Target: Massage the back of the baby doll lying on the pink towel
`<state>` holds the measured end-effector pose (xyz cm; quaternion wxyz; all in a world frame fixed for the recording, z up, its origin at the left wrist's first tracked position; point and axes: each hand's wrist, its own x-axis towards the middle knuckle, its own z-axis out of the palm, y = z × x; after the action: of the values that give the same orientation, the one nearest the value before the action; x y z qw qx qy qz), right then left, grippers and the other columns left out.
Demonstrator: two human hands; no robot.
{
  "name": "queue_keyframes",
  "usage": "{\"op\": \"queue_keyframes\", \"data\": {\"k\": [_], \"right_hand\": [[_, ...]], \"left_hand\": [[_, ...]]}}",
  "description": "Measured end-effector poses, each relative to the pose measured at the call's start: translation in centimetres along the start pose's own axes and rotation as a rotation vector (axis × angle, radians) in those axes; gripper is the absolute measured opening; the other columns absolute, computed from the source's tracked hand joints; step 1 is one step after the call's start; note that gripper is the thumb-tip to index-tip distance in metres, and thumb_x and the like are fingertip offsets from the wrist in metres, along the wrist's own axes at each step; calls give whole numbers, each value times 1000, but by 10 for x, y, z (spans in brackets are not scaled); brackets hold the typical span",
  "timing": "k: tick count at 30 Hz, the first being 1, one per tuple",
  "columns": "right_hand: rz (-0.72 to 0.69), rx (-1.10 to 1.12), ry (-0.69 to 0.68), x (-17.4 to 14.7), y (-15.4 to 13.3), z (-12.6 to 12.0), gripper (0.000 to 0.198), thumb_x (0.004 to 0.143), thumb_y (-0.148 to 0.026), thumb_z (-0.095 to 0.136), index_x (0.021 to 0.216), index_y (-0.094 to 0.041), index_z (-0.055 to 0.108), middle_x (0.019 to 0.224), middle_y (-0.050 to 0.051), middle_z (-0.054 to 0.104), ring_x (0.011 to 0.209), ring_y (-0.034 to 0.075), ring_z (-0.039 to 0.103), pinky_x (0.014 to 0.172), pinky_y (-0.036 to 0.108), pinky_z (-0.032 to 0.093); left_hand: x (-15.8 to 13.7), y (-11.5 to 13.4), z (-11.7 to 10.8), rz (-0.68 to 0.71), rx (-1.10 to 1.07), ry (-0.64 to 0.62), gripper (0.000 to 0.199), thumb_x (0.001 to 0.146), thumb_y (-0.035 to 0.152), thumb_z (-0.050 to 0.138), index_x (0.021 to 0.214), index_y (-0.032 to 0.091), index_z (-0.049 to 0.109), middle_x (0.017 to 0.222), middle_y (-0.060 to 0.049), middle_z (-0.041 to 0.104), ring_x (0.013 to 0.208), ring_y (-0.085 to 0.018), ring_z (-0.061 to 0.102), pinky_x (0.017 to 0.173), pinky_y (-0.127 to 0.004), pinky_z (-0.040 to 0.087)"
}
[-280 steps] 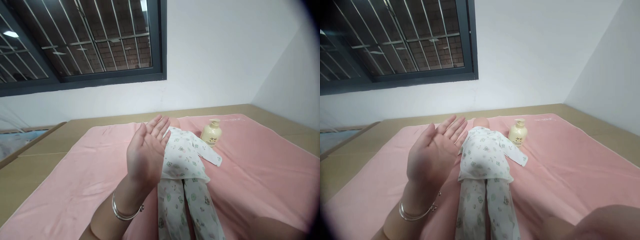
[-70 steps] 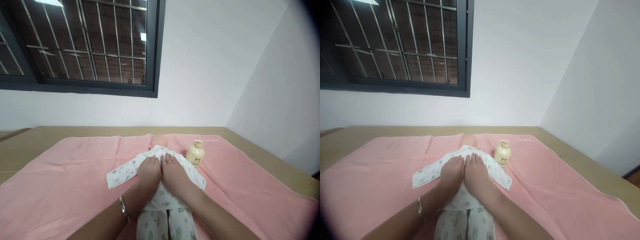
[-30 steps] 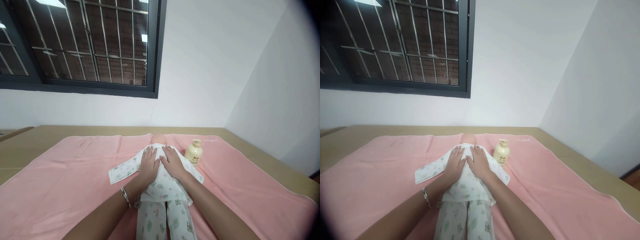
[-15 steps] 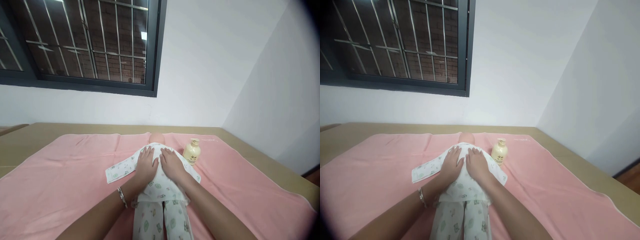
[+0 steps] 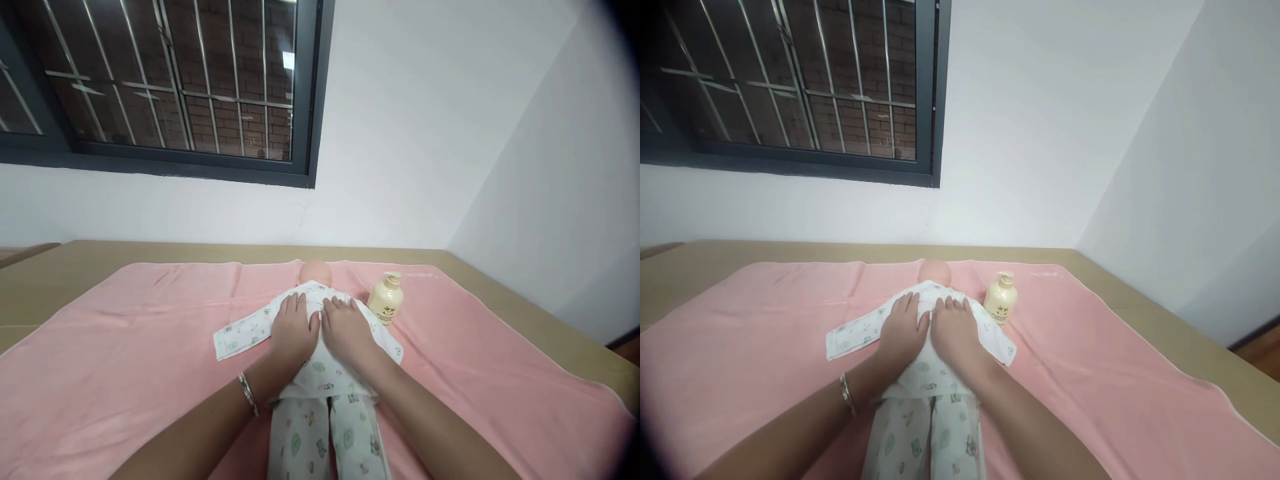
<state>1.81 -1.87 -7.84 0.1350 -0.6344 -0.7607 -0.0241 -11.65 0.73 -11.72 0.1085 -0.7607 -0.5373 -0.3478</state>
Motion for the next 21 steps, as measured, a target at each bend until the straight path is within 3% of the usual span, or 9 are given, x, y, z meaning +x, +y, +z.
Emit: {"op": "queue_keyframes", "data": {"k": [3,6,9,11,14,18,21], "right_hand": [[-2,143,0,15,16,6,54,103,-39,22,148,-12,37,152,16,34,143,27,27,116,47,17],[-27,198,3,22,21,9,57,103,-45,22,151,-14,31,157,12,24,147,25,16,118,44,13],[4,100,-13,10,8,4,56,102,-37,24,150,-9,31,155,17,27,145,28,21,117,44,16],[5,-21,-32,-2,-3,-2,55,100,-30,29,148,-3,34,149,24,36,141,31,30,117,46,14],[-18,-111,-24,-9,-9,-6,53,98,-26,30,144,2,39,139,28,46,135,33,40,116,48,10],[-7,75,17,9,10,1,54,102,-35,23,146,-7,37,148,19,39,141,26,30,117,47,13],[-23,174,33,20,20,5,55,103,-41,23,148,-12,35,153,12,34,144,23,24,118,47,11]], "left_hand": [[4,-9,13,7,-42,-27,51,91,31,45,136,6,47,142,-21,48,134,-36,43,108,-53,41],[4,-10,12,115,-74,6,43,92,26,43,131,10,52,141,-17,51,135,-33,43,109,-53,39],[1,-2,-2,205,-28,95,30,91,21,43,112,14,64,131,-15,59,129,-33,48,106,-52,41],[0,4,-11,173,14,99,24,90,20,45,102,15,66,118,-15,64,117,-33,56,97,-52,47],[0,5,-14,133,-5,36,25,89,21,46,107,15,63,112,-15,65,105,-30,59,89,-49,51],[4,-2,-1,130,-71,43,34,90,22,44,120,12,56,131,-17,57,126,-33,49,104,-53,44],[4,-4,3,136,-78,64,34,91,22,44,119,11,57,134,-17,56,132,-33,45,107,-53,42]]}}
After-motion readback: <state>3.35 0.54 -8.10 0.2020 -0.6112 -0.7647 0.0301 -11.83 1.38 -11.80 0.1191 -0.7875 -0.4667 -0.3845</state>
